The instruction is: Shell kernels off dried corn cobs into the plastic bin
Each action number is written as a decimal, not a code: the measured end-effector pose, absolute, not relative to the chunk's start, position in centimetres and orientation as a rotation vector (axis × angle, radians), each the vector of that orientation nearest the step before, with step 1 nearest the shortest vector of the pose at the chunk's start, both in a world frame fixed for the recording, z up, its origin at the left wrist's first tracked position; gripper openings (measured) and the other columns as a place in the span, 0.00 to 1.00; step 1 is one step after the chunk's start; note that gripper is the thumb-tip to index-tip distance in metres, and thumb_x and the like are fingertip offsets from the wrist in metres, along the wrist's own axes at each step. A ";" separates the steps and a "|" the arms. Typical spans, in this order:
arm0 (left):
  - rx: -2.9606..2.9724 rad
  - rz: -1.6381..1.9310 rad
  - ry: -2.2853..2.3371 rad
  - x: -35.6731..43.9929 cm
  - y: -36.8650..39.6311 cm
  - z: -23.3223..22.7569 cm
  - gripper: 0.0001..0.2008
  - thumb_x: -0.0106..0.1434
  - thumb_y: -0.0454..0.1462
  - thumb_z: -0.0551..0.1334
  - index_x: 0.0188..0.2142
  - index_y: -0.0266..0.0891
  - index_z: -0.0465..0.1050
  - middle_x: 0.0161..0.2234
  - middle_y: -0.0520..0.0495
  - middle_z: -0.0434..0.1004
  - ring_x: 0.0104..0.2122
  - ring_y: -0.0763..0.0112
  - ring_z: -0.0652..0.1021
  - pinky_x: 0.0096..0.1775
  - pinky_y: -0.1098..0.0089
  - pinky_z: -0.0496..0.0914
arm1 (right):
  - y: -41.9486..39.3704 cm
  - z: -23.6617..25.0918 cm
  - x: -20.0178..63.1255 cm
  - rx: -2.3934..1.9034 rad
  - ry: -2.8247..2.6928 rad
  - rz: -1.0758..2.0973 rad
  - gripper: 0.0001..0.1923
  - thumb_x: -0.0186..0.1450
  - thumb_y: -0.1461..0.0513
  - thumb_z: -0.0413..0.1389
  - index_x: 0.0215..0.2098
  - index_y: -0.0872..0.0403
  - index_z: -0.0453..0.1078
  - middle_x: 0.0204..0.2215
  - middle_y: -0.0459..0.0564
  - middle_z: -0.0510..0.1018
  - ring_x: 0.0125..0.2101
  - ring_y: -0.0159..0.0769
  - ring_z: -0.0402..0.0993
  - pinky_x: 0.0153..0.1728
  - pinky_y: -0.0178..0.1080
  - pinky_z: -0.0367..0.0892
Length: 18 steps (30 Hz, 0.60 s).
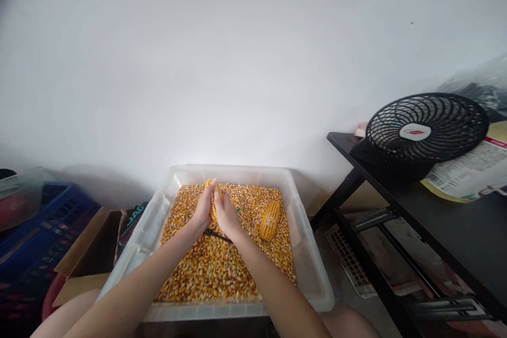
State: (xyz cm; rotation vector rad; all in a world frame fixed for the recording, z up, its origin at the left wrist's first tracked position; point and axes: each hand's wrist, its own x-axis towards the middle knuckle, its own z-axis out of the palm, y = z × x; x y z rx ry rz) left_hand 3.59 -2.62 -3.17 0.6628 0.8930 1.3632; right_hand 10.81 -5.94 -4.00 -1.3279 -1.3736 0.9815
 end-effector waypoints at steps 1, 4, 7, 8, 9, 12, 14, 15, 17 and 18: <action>0.670 1.369 0.873 3.7 -2.6 -3.2 0.17 0.50 0.48 0.65 0.34 0.39 0.71 0.31 0.48 0.75 0.38 0.66 0.74 0.41 0.71 0.67 | -5.9 -3.8 11.0 -1.306 -1.370 0.992 0.24 0.65 0.46 0.42 0.50 0.52 0.64 0.48 0.53 0.72 0.50 0.41 0.68 0.49 0.41 0.60; 0.681 1.337 0.816 4.0 -2.7 -3.1 0.17 0.51 0.48 0.65 0.35 0.38 0.73 0.33 0.47 0.76 0.39 0.65 0.74 0.42 0.70 0.67 | -5.9 -3.4 11.7 -1.302 -1.326 0.983 0.24 0.62 0.45 0.48 0.47 0.52 0.64 0.43 0.53 0.75 0.45 0.42 0.71 0.45 0.40 0.63; 0.689 1.328 0.807 4.3 -3.0 -3.0 0.18 0.52 0.49 0.64 0.36 0.38 0.74 0.35 0.47 0.76 0.41 0.66 0.74 0.44 0.70 0.66 | -5.9 -3.2 12.0 -1.335 -1.317 0.942 0.23 0.62 0.44 0.48 0.43 0.51 0.64 0.38 0.52 0.76 0.41 0.41 0.72 0.41 0.39 0.64; 0.695 1.336 0.815 4.4 -3.1 -3.0 0.18 0.53 0.49 0.63 0.36 0.38 0.74 0.35 0.47 0.76 0.41 0.66 0.73 0.44 0.70 0.65 | -5.9 -3.2 12.1 -1.347 -1.335 0.927 0.22 0.62 0.44 0.46 0.42 0.50 0.64 0.36 0.51 0.76 0.40 0.41 0.72 0.40 0.40 0.64; 0.704 1.344 0.823 4.4 -3.2 -3.0 0.17 0.54 0.48 0.63 0.36 0.38 0.74 0.35 0.48 0.76 0.40 0.67 0.73 0.44 0.71 0.65 | -6.0 -3.2 12.1 -1.364 -1.356 0.906 0.22 0.63 0.44 0.44 0.42 0.50 0.64 0.36 0.51 0.75 0.39 0.41 0.72 0.40 0.40 0.64; 0.742 1.361 0.846 4.4 -3.4 -3.1 0.15 0.55 0.47 0.62 0.35 0.39 0.74 0.32 0.49 0.75 0.39 0.68 0.73 0.43 0.72 0.66 | -6.2 -3.3 11.9 -1.436 -1.417 0.829 0.22 0.65 0.45 0.40 0.41 0.51 0.64 0.34 0.53 0.75 0.37 0.42 0.72 0.39 0.42 0.64; 0.750 1.376 0.867 4.3 -3.5 -3.3 0.14 0.55 0.47 0.62 0.36 0.40 0.74 0.32 0.50 0.75 0.40 0.68 0.73 0.42 0.72 0.66 | -6.3 -3.4 11.7 -1.466 -1.439 0.790 0.22 0.66 0.47 0.38 0.41 0.51 0.65 0.34 0.53 0.75 0.36 0.43 0.72 0.39 0.43 0.63; 0.744 1.381 0.877 4.3 -3.5 -3.3 0.14 0.55 0.46 0.62 0.36 0.40 0.75 0.32 0.50 0.75 0.41 0.68 0.73 0.42 0.73 0.66 | -6.3 -3.5 11.7 -1.469 -1.440 0.779 0.22 0.66 0.47 0.38 0.40 0.51 0.65 0.34 0.53 0.75 0.37 0.43 0.71 0.39 0.43 0.63; 0.723 1.386 0.889 4.4 -3.4 -3.5 0.14 0.55 0.45 0.63 0.36 0.40 0.75 0.35 0.49 0.76 0.43 0.67 0.72 0.44 0.72 0.65 | -6.3 -3.6 11.6 -1.449 -1.433 0.777 0.21 0.66 0.47 0.38 0.40 0.50 0.65 0.35 0.53 0.75 0.38 0.42 0.71 0.41 0.43 0.62; 0.714 1.392 0.889 4.4 -3.3 -3.5 0.14 0.55 0.45 0.63 0.37 0.40 0.75 0.37 0.49 0.76 0.44 0.67 0.72 0.45 0.72 0.65 | -6.2 -3.6 11.7 -1.430 -1.425 0.789 0.21 0.66 0.47 0.39 0.39 0.50 0.65 0.36 0.53 0.75 0.39 0.42 0.71 0.42 0.43 0.62</action>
